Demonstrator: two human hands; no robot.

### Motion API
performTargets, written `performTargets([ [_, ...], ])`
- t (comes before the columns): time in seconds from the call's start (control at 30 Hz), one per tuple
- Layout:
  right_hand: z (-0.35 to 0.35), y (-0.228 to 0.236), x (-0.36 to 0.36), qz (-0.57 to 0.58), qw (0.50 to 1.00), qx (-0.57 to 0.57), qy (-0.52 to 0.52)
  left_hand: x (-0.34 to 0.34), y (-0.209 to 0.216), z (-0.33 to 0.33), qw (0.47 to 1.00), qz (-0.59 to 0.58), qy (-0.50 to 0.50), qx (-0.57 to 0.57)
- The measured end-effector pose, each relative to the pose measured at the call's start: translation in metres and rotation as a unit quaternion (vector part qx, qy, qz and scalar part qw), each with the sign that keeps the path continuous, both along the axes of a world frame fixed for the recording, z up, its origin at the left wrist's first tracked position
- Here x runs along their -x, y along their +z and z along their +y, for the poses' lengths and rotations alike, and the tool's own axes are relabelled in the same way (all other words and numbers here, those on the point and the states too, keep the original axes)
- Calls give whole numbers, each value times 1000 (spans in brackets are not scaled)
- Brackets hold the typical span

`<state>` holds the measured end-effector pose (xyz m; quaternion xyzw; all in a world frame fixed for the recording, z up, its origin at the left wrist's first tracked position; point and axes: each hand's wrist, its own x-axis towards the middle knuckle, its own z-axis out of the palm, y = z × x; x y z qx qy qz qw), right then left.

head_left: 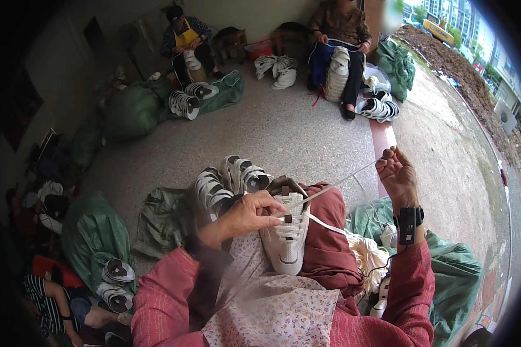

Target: The person is threading laces into white sneakers.

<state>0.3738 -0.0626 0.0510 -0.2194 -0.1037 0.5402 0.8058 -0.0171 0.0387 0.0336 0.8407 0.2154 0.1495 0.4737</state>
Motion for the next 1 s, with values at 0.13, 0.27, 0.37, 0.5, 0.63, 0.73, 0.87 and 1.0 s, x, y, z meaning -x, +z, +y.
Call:
performTargets([
  [0.13,-5,12,36,-102,994,46,-9,-21,8,-23,915,-86,-8,-394],
  [0.27,-17,0,42,-179,982,58,28,-80,-17,-65,870,-110,-48,-479],
  [0.37,-21,-2,49,-159,982,77,60,-104,-48,-83,811,63,37,-580],
  [0.5,-30,-16,45,-148,981,109,62,-102,-50,-88,838,136,-83,-521],
  [0.63,-34,-37,38,-100,986,132,34,-66,18,-60,985,-18,-145,-90],
  [0.73,-38,-62,29,-52,990,133,7,-25,30,-24,968,-158,-16,194],
  [0.87,-40,-79,25,-36,991,127,-28,33,26,-3,914,-202,130,327],
  [1.0,-43,-70,40,-122,967,201,-94,82,-24,7,747,-332,264,511],
])
